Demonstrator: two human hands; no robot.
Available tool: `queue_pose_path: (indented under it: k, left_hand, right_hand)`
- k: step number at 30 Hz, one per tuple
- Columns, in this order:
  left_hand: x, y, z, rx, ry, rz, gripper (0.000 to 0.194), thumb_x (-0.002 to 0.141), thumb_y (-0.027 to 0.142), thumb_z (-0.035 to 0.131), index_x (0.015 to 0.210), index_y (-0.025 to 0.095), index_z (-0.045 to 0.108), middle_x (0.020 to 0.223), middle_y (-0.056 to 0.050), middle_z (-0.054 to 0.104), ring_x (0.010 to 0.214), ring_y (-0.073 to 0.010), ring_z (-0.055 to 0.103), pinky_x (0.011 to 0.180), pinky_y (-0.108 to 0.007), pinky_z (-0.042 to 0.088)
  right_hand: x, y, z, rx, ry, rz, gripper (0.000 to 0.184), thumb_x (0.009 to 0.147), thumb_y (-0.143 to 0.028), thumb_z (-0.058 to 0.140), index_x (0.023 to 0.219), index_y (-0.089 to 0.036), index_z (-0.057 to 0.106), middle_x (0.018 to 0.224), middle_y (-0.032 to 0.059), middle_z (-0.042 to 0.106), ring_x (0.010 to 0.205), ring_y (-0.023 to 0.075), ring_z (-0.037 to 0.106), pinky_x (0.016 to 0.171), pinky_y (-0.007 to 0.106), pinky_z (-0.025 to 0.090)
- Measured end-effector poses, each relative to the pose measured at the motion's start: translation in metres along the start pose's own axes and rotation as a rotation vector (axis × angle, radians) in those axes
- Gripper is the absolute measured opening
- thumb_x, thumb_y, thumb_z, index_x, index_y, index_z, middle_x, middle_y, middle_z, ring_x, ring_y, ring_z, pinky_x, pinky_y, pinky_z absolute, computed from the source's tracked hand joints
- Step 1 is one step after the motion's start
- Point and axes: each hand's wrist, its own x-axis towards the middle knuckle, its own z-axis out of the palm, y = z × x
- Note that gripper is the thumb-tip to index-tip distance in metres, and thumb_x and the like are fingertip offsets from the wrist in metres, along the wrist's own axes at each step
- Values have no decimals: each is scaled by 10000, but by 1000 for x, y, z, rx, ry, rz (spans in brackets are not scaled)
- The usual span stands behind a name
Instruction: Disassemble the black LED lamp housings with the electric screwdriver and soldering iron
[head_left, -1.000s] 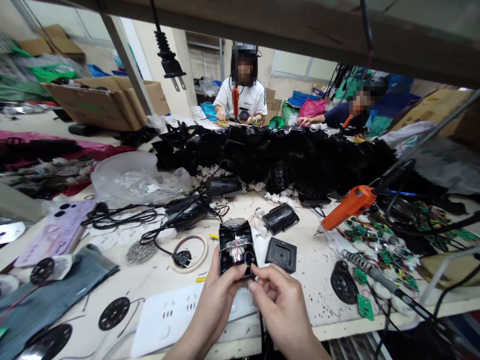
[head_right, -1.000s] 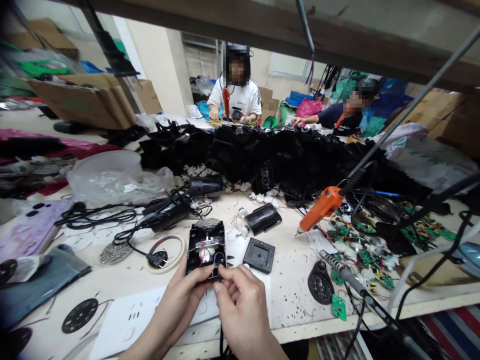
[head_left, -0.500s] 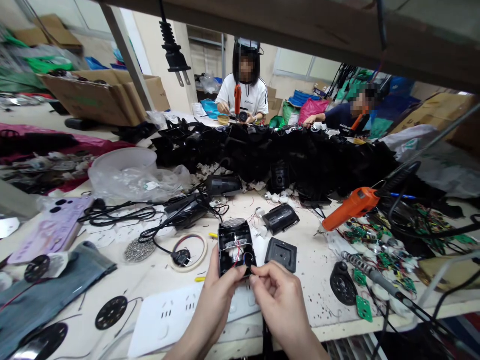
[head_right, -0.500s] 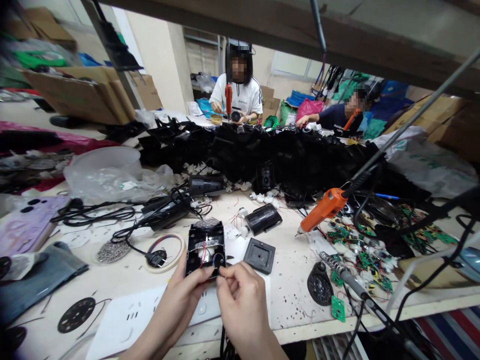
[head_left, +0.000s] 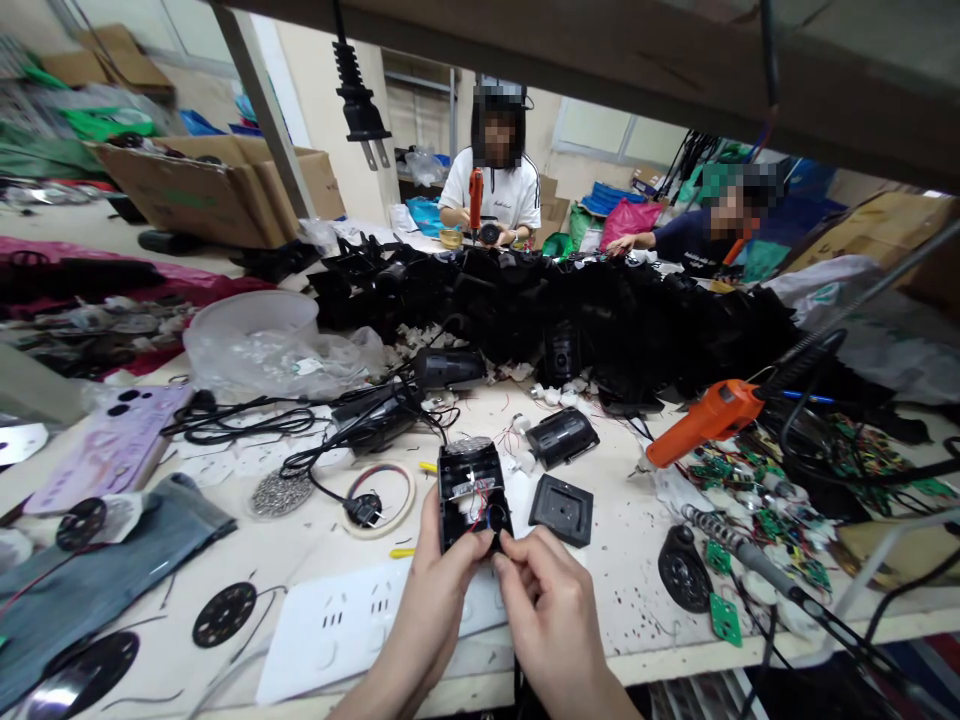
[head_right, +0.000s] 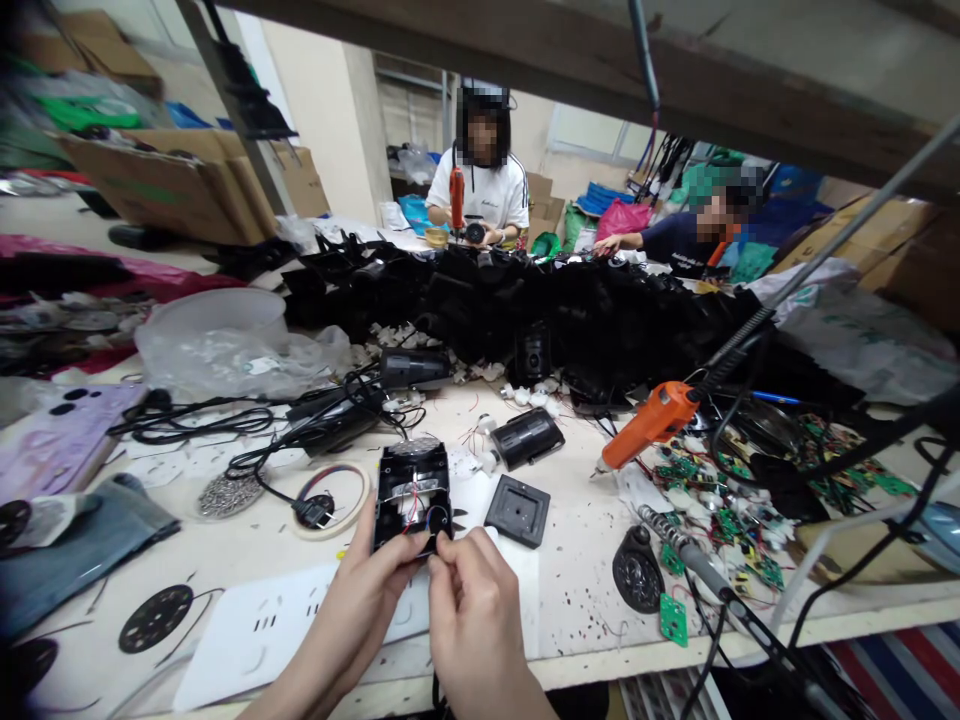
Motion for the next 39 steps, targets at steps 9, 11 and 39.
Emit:
queue_pose_path:
  k: [9, 11, 39]
  left_hand:
    - [1, 17, -8, -5, -91, -100, 551, 631, 146, 710, 1163, 205, 577, 825, -6, 698, 762, -183, 643, 674, -282, 528]
    - [2, 17, -11, -1, -104, -115, 462, 625, 140, 711, 1074, 191, 617, 832, -15, 707, 772, -186, 648, 674, -278, 525]
    - [4, 13, -22, 43, -63, -179, 667, 468, 61, 792, 1103, 202, 644, 800, -21, 714, 694, -156, 619, 725, -282, 518]
  right_hand:
    - [-1, -8, -12, -14, -132, -83, 195, 935, -162, 436, 966, -170, 628, 782, 48, 570, 688, 162, 589, 595, 261, 464]
    - [-1, -8, -14, -19, -140, -113, 192, 933, -166, 443, 954, -173, 634, 766, 45, 571, 682, 164, 591, 597, 265, 464]
    - [103, 108, -28, -570, 66, 299, 786, 710, -515, 703, 1362, -136, 481, 1281, 217, 488, 1229, 403, 450, 1001, 516, 382]
